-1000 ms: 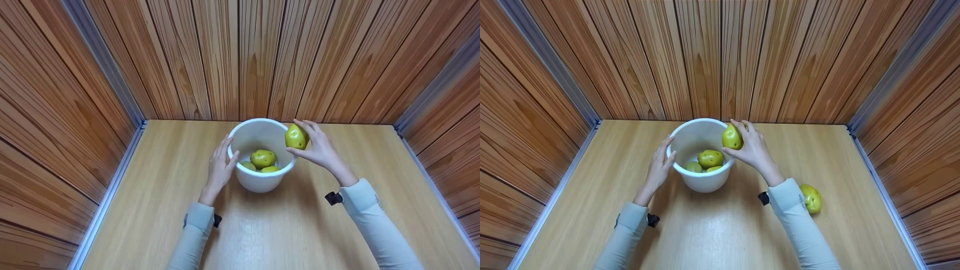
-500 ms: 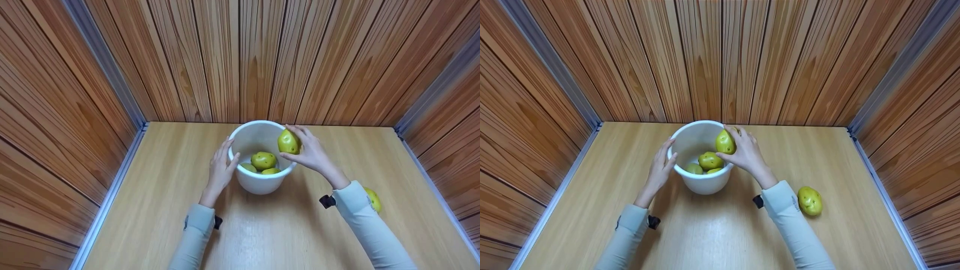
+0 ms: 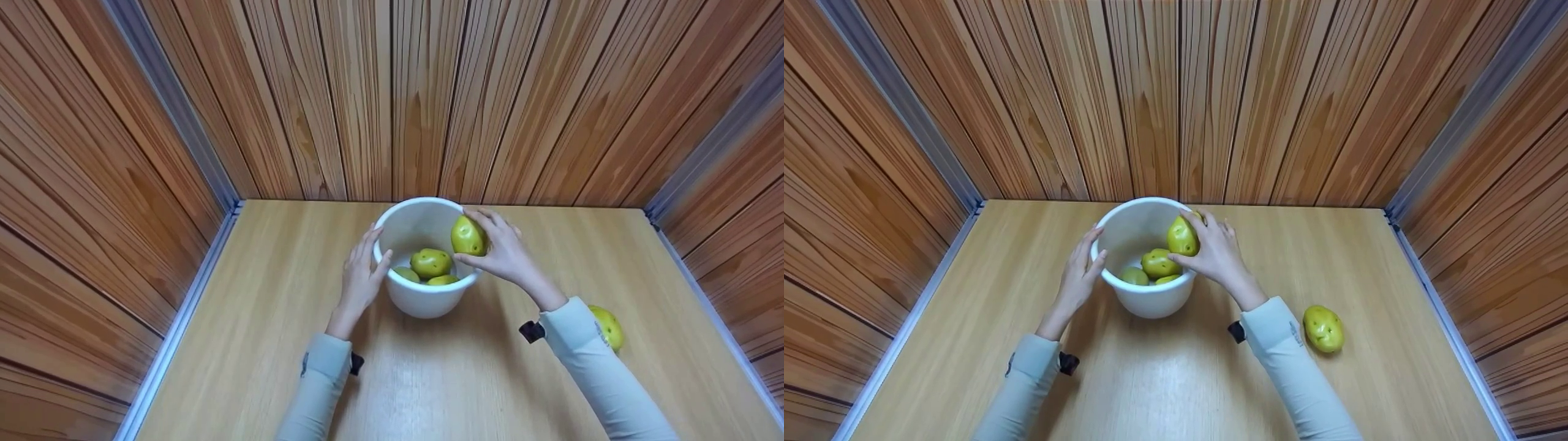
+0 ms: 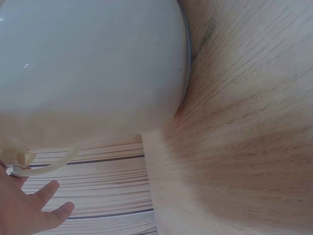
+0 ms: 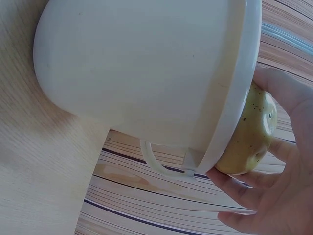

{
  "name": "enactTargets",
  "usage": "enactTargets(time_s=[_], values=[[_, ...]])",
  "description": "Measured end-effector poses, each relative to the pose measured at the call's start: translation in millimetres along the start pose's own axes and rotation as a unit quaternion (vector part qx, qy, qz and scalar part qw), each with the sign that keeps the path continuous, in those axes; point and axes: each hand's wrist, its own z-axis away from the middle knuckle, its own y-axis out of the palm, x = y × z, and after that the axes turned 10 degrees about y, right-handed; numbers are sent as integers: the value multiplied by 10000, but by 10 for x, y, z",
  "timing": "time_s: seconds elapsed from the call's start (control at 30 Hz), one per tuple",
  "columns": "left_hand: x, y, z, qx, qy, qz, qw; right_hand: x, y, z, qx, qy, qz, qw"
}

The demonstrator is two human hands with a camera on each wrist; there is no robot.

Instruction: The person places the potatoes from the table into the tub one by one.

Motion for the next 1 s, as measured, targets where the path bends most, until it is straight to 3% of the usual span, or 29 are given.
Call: enactTargets(time_s=[0.47, 0.73, 1.0], values=[[15, 15, 7, -114, 143, 39, 9998, -26, 6, -5, -364, -88, 128, 9992], [9, 4, 9, -95, 157, 37, 9998, -49, -33, 28, -287, 101, 86, 9995], [12, 3, 15, -94, 171, 102, 9998, -75, -73, 40, -364, 25, -45, 9993]])
